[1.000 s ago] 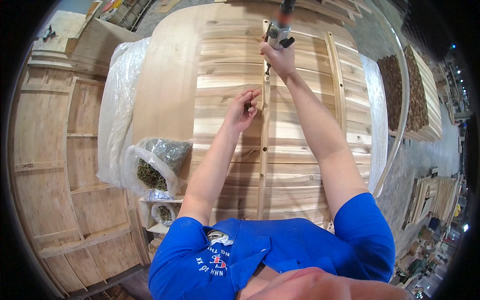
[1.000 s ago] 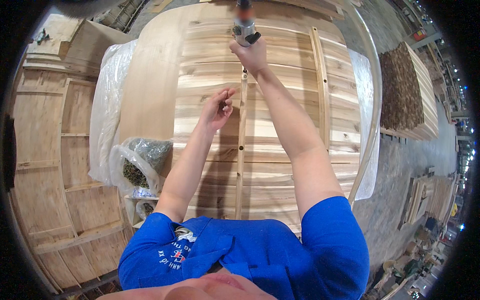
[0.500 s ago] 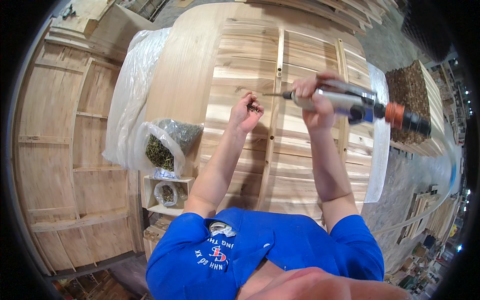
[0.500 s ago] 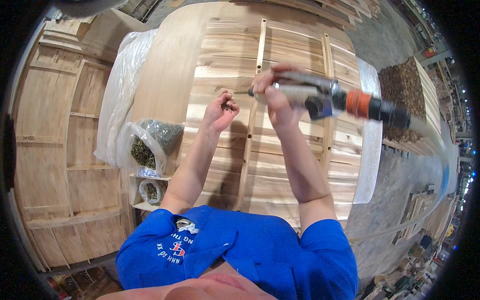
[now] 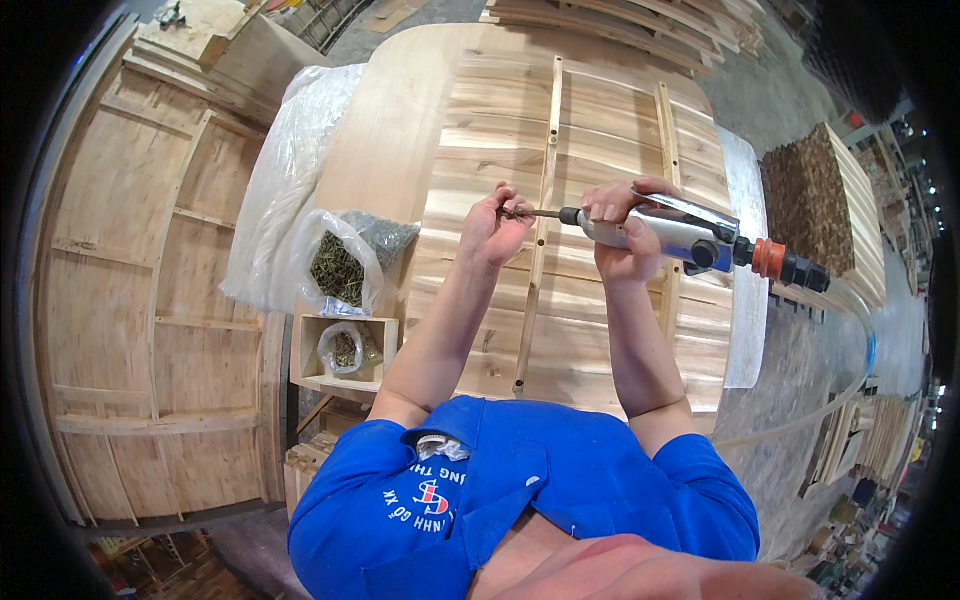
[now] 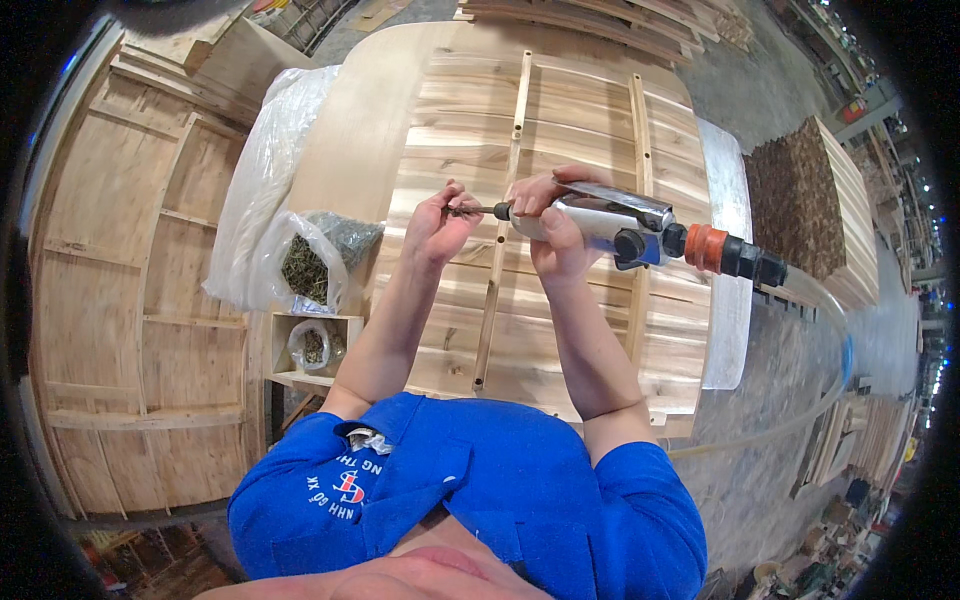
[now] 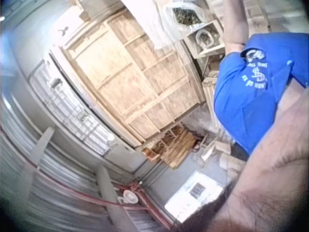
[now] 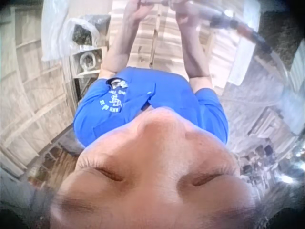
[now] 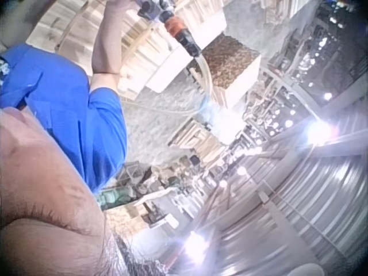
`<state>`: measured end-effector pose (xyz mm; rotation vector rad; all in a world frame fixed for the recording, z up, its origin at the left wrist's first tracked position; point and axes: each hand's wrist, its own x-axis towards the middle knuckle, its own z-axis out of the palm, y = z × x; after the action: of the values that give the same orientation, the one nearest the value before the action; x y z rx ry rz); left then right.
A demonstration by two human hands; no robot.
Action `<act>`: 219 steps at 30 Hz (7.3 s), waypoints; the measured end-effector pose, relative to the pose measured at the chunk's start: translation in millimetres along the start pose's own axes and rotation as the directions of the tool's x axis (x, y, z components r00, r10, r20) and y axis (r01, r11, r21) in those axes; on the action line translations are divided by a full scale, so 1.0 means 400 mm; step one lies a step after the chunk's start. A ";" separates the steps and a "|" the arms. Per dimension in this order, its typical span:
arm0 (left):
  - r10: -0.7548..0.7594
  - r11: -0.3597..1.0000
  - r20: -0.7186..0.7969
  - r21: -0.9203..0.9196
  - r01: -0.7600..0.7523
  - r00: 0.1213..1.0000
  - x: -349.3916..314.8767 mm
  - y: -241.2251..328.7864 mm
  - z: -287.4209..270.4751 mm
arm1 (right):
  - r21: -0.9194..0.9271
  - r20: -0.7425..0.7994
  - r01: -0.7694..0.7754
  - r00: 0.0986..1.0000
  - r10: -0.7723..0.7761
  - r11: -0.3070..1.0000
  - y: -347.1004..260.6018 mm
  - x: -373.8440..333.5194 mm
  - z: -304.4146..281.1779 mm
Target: The person assembles wooden pallets by aligning wooden slats and driving screws into pre-drilled holes using a pneumatic screwdriver. The person repeatedly picks screws from a small container, positions them, and fastens them into the pallet structure. The person also lifts and repositions pallets during the process.
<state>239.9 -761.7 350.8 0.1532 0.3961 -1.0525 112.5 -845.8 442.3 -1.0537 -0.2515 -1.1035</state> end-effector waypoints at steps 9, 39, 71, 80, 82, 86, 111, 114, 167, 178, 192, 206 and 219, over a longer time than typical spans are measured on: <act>0.084 0.996 0.009 -0.027 -0.084 0.996 -0.068 -0.020 0.036 | 0.052 0.018 0.030 0.999 -0.031 0.998 -0.049 -0.022 0.041; 0.237 0.944 0.036 0.228 -0.239 0.971 -0.027 -0.023 -0.010 | -0.006 0.095 0.274 0.958 -0.272 0.962 -0.104 0.002 0.060; 0.355 0.609 0.106 0.728 -0.315 0.929 -0.079 -0.063 -0.026 | -0.079 0.139 0.089 0.987 -0.078 0.993 -0.054 -0.020 -0.002; 0.451 0.395 0.267 0.796 -0.459 0.851 -0.041 -0.074 -0.045 | -0.114 0.078 0.042 0.996 -0.034 0.993 -0.014 -0.023 -0.025; 0.461 0.259 0.343 0.831 -0.493 0.819 -0.038 -0.085 -0.044 | -0.123 0.047 0.042 0.998 -0.037 0.991 -0.005 -0.017 -0.032; 0.465 0.259 0.346 0.827 -0.498 0.815 -0.012 -0.083 -0.045 | -0.137 0.005 0.041 0.999 -0.040 0.990 0.018 0.004 -0.050; -0.112 0.360 0.063 0.933 -0.019 0.992 0.765 0.117 0.263 | -0.772 0.166 0.048 0.978 0.128 0.633 0.496 0.679 -0.365; -0.160 0.318 0.044 0.948 0.009 0.986 0.869 0.136 0.268 | -0.834 0.132 0.020 0.978 0.164 0.551 0.577 0.740 -0.422; 0.064 0.828 0.065 0.554 -0.090 0.996 0.980 0.194 0.029 | -0.916 0.093 -0.028 0.955 0.280 0.399 0.827 0.779 -0.567; 0.054 0.660 0.115 0.741 -0.122 0.992 0.838 0.212 0.078 | -0.909 0.047 -0.074 0.959 0.278 0.409 0.816 0.809 -0.563; 0.074 0.732 0.049 0.676 -0.087 0.996 0.251 0.285 -0.093 | 0.398 0.528 -0.386 0.838 0.136 0.832 0.274 0.269 -0.144; 0.118 0.556 0.031 0.826 -0.092 0.993 -0.393 0.032 -0.212 | 0.550 0.531 -0.210 0.835 -0.145 0.808 -0.241 -0.089 0.246; 0.004 0.919 0.380 0.364 -0.153 0.925 -0.579 -0.086 -0.049 | 0.222 0.421 0.151 0.877 -0.234 0.963 -0.409 -0.200 0.205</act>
<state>105.1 -584.1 425.0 0.3152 -0.1702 -1.0428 -34.4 -740.4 526.9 -1.1225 -0.8275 -0.9817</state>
